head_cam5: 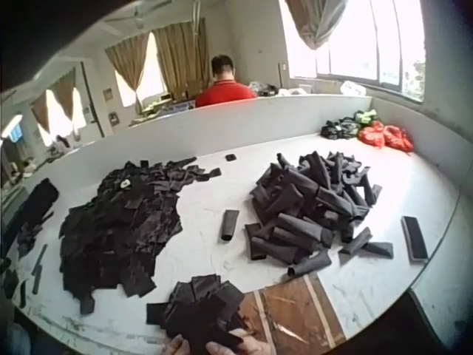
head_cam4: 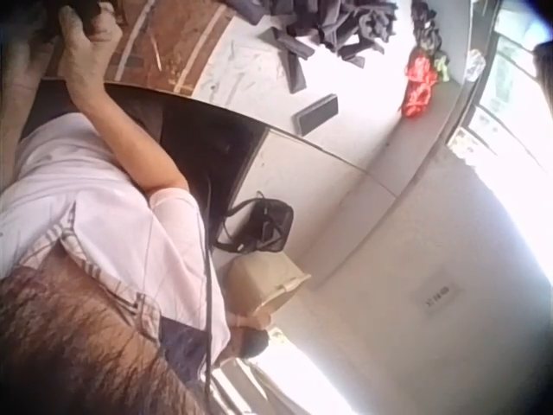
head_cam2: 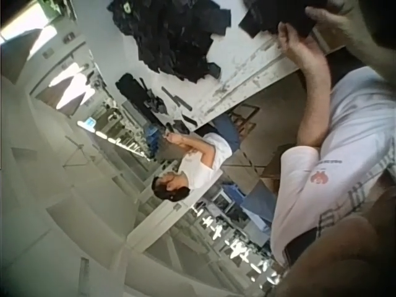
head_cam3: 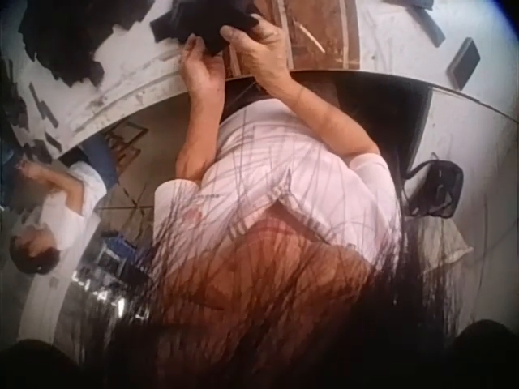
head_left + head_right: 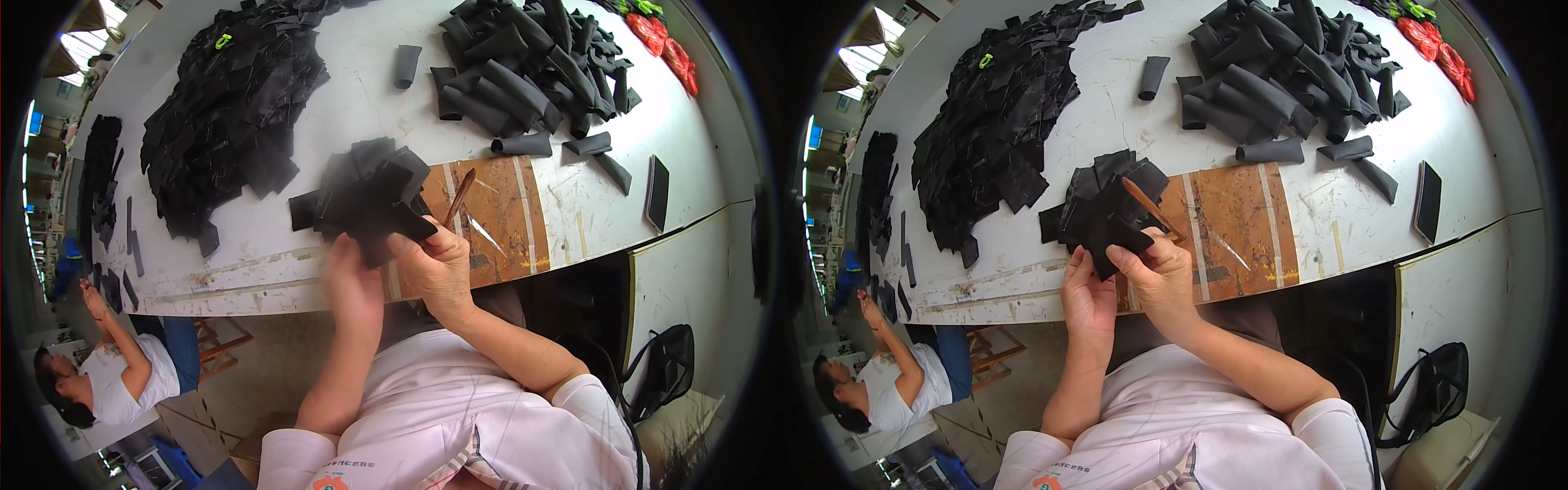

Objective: Manually assemble or process small black rubber/plastic parts on a workbench.

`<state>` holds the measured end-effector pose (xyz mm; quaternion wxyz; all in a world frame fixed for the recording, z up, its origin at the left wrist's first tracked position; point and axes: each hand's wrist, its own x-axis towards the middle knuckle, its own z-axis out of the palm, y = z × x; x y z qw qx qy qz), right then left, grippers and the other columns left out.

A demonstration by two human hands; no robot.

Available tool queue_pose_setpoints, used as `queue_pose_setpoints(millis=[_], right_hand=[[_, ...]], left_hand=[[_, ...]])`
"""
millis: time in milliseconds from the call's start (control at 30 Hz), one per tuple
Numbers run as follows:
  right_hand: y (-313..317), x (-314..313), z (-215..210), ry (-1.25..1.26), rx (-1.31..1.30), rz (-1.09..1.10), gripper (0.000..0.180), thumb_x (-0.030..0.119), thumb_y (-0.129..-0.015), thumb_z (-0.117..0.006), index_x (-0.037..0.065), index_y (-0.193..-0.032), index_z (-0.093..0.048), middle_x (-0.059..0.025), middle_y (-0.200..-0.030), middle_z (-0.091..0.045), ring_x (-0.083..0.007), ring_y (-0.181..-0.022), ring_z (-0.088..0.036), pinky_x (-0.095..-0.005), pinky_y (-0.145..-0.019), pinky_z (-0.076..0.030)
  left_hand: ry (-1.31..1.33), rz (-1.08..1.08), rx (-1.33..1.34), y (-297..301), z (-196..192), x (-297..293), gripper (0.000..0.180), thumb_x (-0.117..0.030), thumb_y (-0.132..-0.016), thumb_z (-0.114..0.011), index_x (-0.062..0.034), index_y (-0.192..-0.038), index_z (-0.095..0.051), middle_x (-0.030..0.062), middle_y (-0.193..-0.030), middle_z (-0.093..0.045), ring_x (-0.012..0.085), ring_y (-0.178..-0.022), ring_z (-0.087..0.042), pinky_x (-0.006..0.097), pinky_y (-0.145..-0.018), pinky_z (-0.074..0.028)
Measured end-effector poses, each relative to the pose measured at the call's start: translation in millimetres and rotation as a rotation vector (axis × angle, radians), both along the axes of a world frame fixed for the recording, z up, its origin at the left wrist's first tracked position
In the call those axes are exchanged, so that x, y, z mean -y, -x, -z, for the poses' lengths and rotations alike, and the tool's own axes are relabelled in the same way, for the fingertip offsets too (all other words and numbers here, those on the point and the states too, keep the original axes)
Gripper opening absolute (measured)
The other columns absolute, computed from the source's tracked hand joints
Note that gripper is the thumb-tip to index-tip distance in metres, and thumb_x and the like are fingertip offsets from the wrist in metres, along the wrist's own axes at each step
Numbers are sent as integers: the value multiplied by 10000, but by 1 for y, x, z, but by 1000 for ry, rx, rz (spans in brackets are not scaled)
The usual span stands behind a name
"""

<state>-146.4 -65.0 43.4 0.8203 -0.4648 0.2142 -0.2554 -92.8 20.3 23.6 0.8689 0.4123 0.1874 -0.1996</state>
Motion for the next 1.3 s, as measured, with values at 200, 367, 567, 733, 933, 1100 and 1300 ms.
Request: queue_pose_setpoints(millis=[200,367,567,733,933,1100,1300], right_hand=[[10,21,5,301,21,18,89,42,-725,-661,-19,-754,-603,-45,-639,-545,-113,-594,-513,-236,-542,-418],[14,36,-15,1095,-19,-72,188,104,-652,-696,13,-673,-533,-93,-608,-514,-251,-587,-522,-334,-509,-427],[19,51,-26,1277,3,-357,222,140,-650,-690,17,-643,-506,-79,-614,-515,-248,-605,-534,-343,-522,-440],[22,49,-25,1295,83,-421,253,207,-668,-683,13,-679,-521,-86,-644,-532,-256,-635,-552,-352,-553,-450],[27,55,-32,1210,22,-757,344,299,-712,-650,3,-617,-503,-108,-595,-498,-276,-583,-535,-369,-543,-424],[27,58,-31,1054,51,-915,419,342,-725,-640,1,-561,-459,-121,-528,-449,-285,-522,-499,-374,-511,-391],[27,57,-31,951,19,-1070,424,358,-723,-642,-7,-574,-484,-136,-500,-456,-284,-526,-515,-365,-506,-391]], left_hand=[[-167,183,285,0,4,-7,197,-68,-845,-515,-15,-1034,-505,66,-1022,-533,122,-890,-518,252,-774,-434],[-680,119,768,-24,-32,-10,212,-67,-858,-495,26,-1046,-523,72,-963,-576,85,-838,-529,210,-760,-418],[-626,685,1124,-31,-90,-4,165,2,-753,-574,6,-918,-578,97,-817,-626,165,-755,-616,253,-678,-474],[-657,944,1145,-29,-92,-8,120,-29,-760,-569,25,-866,-588,118,-782,-615,183,-657,-599,262,-604,-458],[-573,1191,734,-31,-94,-18,108,-42,-773,-563,21,-843,-615,85,-726,-633,112,-664,-585,231,-617,-455],[-494,1312,731,-37,-95,-23,82,-14,-773,-596,17,-841,-629,36,-738,-616,65,-673,-549,189,-617,-432],[-506,1432,812,-36,-94,-26,116,-27,-722,-572,15,-819,-620,73,-724,-623,101,-667,-562,225,-636,-445]])
